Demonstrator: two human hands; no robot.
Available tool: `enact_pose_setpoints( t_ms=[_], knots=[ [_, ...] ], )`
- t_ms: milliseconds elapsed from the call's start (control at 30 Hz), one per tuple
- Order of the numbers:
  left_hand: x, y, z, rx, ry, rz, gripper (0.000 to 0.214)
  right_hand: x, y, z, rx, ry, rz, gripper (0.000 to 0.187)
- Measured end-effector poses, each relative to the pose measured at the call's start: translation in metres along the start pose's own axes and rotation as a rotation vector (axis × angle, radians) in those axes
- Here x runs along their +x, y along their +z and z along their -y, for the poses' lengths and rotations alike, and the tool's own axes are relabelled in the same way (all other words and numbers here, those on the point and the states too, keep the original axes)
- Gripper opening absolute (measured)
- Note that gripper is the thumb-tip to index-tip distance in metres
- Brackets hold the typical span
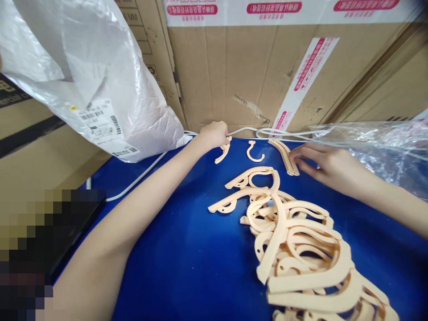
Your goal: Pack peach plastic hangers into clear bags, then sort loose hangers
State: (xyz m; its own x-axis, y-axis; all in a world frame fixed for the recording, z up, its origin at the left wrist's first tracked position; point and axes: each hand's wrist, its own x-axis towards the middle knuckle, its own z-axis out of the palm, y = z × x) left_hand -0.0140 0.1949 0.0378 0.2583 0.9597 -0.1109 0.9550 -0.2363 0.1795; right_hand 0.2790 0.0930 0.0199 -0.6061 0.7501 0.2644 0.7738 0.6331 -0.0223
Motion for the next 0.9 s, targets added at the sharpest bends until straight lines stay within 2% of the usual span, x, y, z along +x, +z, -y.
enact_pose_setpoints(
  t_ms=[100,200,267,500,633,767,900],
  knots=[
    [-0.004,-0.004,-0.003,-0.002,0.009,-0.075,0.037,0.003,-0.009,0.035,0.037,-0.054,-0.019,0.024],
    [-0.012,-0.012,-0.011,-0.028,0.057,-0.140,0.037,0.010,-0.014,0.071,0.120,-0.254,0.032,0.025],
    [-0.018,-0.017,-0.018,-0.073,0.113,-0.167,0.034,0.020,-0.014,0.089,0.133,-0.320,0.062,0.027],
    [-0.027,-0.026,-0.039,-0.408,0.348,-0.175,0.017,0.065,0.008,0.121,0.079,-0.549,0.078,0.028],
    [-0.029,-0.030,-0.040,-0.517,0.406,-0.196,0.017,0.073,0.020,0.135,-0.065,-0.654,0.067,0.015],
    [-0.034,-0.035,-0.037,-0.569,0.386,-0.153,0.022,0.068,0.023,0.135,-0.076,-0.626,0.040,0.017],
    [-0.040,-0.042,-0.035,-0.801,0.378,0.011,0.034,0.066,-0.001,0.119,-0.016,-0.429,-0.056,0.023]
  ],
)
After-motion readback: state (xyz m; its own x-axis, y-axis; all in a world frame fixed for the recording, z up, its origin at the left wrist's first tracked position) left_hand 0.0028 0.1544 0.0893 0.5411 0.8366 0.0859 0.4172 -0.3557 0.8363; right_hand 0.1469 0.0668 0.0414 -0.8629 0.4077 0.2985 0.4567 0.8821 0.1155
